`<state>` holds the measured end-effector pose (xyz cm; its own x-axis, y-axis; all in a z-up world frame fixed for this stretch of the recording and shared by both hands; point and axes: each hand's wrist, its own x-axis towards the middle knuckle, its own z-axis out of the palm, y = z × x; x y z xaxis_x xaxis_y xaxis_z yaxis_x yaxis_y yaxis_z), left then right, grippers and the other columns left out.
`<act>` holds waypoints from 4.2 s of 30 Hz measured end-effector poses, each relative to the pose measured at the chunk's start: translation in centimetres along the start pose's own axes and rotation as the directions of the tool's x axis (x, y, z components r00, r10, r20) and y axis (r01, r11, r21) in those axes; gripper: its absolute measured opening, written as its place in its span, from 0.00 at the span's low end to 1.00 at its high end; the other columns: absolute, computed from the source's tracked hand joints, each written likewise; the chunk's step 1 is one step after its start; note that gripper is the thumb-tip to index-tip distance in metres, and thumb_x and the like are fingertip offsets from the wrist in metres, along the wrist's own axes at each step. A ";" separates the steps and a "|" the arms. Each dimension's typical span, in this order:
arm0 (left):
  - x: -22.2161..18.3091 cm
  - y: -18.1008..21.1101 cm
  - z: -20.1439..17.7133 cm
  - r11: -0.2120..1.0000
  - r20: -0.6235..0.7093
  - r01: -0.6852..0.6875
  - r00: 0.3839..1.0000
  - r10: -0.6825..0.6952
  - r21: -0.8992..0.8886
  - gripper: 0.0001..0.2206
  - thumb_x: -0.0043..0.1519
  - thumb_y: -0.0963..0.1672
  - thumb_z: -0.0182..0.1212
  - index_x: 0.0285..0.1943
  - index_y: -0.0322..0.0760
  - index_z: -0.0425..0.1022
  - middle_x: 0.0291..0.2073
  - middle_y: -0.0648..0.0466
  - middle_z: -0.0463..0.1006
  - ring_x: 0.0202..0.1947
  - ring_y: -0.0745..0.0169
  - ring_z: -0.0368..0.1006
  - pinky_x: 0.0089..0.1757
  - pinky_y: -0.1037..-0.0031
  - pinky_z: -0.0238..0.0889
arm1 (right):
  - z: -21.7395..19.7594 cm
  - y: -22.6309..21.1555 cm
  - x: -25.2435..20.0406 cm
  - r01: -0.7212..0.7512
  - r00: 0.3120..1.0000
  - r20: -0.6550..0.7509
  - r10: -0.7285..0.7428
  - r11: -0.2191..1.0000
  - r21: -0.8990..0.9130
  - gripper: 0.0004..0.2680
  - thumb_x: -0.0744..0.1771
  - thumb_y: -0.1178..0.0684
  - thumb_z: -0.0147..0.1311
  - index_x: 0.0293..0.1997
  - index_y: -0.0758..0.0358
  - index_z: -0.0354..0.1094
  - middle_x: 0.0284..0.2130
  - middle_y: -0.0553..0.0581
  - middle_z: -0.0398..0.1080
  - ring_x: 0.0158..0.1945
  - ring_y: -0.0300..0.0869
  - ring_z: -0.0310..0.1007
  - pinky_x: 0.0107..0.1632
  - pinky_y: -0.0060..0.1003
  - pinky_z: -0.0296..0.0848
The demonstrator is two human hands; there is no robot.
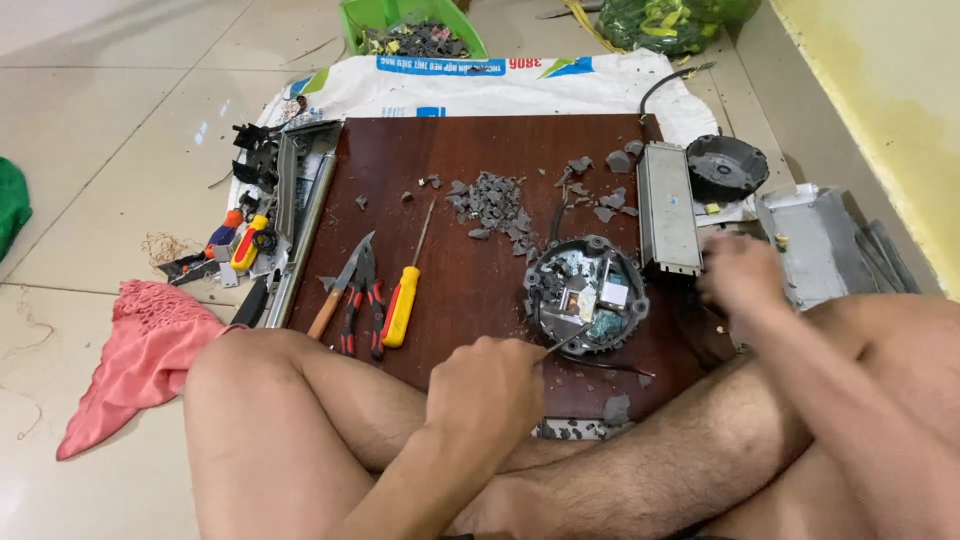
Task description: The person is disassembling an electronic component, specifically unscrewing a circuit board from its housing and removing small parts using various tools.
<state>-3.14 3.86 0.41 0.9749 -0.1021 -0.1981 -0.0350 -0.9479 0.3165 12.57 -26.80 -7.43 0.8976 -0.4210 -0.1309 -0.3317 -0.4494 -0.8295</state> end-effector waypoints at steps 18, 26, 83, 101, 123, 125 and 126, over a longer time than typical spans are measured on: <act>2.2 -8.3 2.1 -0.123 0.366 0.346 0.846 -0.386 -0.930 0.18 0.69 0.43 0.53 0.69 0.39 0.75 0.36 0.50 0.74 0.15 0.67 0.52 0.19 0.75 0.43 | 4.1 -4.7 -6.3 -0.604 0.687 0.606 0.400 0.778 0.171 0.29 0.63 0.69 0.54 0.73 0.84 0.46 0.78 0.73 0.26 0.79 0.73 0.33 0.69 0.71 0.66; 2.6 -9.9 1.9 -0.259 0.430 0.374 0.879 -0.208 -0.890 0.13 0.70 0.43 0.52 0.60 0.35 0.74 0.36 0.51 0.72 0.17 0.73 0.54 0.19 0.83 0.45 | 7.8 -7.3 -6.1 -0.641 0.661 0.584 0.472 0.759 0.113 0.25 0.66 0.65 0.50 0.72 0.62 0.48 0.63 0.74 0.52 0.62 0.62 0.59 0.57 0.59 0.65; 10.2 -25.3 -2.2 0.681 -0.290 0.701 0.711 -0.641 0.211 0.23 0.67 0.55 0.52 0.65 0.46 0.76 0.66 0.42 0.73 0.70 0.40 0.64 0.65 0.43 0.45 | 3.9 -2.9 -7.6 -0.509 0.861 0.380 0.339 0.570 0.645 0.25 0.71 0.57 0.51 0.73 0.75 0.39 0.65 0.75 0.39 0.61 0.56 0.66 0.62 0.48 0.80; 5.9 -22.6 -7.0 0.755 -0.630 0.509 0.439 -0.640 -0.413 0.21 0.67 0.46 0.51 0.63 0.22 0.69 0.58 0.34 0.69 0.55 0.36 0.66 0.53 0.41 0.48 | 1.7 4.2 -1.0 -0.560 0.828 0.538 0.159 0.301 0.772 0.13 0.70 0.58 0.49 0.59 0.78 0.56 0.53 0.67 0.73 0.45 0.41 0.80 0.44 0.28 0.87; 4.0 -6.2 -3.1 -0.185 0.107 0.035 0.912 -0.396 -0.982 0.27 0.56 0.44 0.69 0.62 0.22 0.72 0.47 0.35 0.79 0.36 0.41 0.81 0.40 0.46 0.81 | 7.4 -15.8 -13.9 -0.428 0.676 0.737 -0.004 0.811 0.397 0.26 0.63 0.40 0.60 0.59 0.73 0.62 0.40 0.76 0.74 0.41 0.64 0.80 0.48 0.65 0.80; 4.2 -9.5 -2.9 -0.171 0.103 0.019 0.861 -0.497 -0.985 0.29 0.54 0.44 0.69 0.64 0.21 0.71 0.50 0.32 0.76 0.39 0.36 0.81 0.40 0.46 0.81 | 9.1 -16.1 -14.0 -0.415 0.630 0.776 -0.012 0.840 0.350 0.38 0.61 0.29 0.54 0.70 0.73 0.50 0.48 0.72 0.66 0.42 0.59 0.79 0.49 0.63 0.80; 4.2 -11.2 -2.7 -0.159 0.103 0.010 0.801 -0.590 -0.987 0.32 0.52 0.43 0.69 0.66 0.20 0.69 0.54 0.28 0.72 0.42 0.31 0.80 0.40 0.46 0.81 | 10.2 -16.2 -14.1 -0.400 0.584 0.812 -0.011 0.867 0.299 0.50 0.59 0.17 0.48 0.80 0.73 0.39 0.55 0.68 0.58 0.43 0.55 0.78 0.51 0.61 0.81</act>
<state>1.90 14.86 -1.44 0.7784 0.4468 -0.4410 0.2321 0.4478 0.8635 8.22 -5.58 2.35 0.7633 0.3992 -0.5081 -0.5593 0.0144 -0.8289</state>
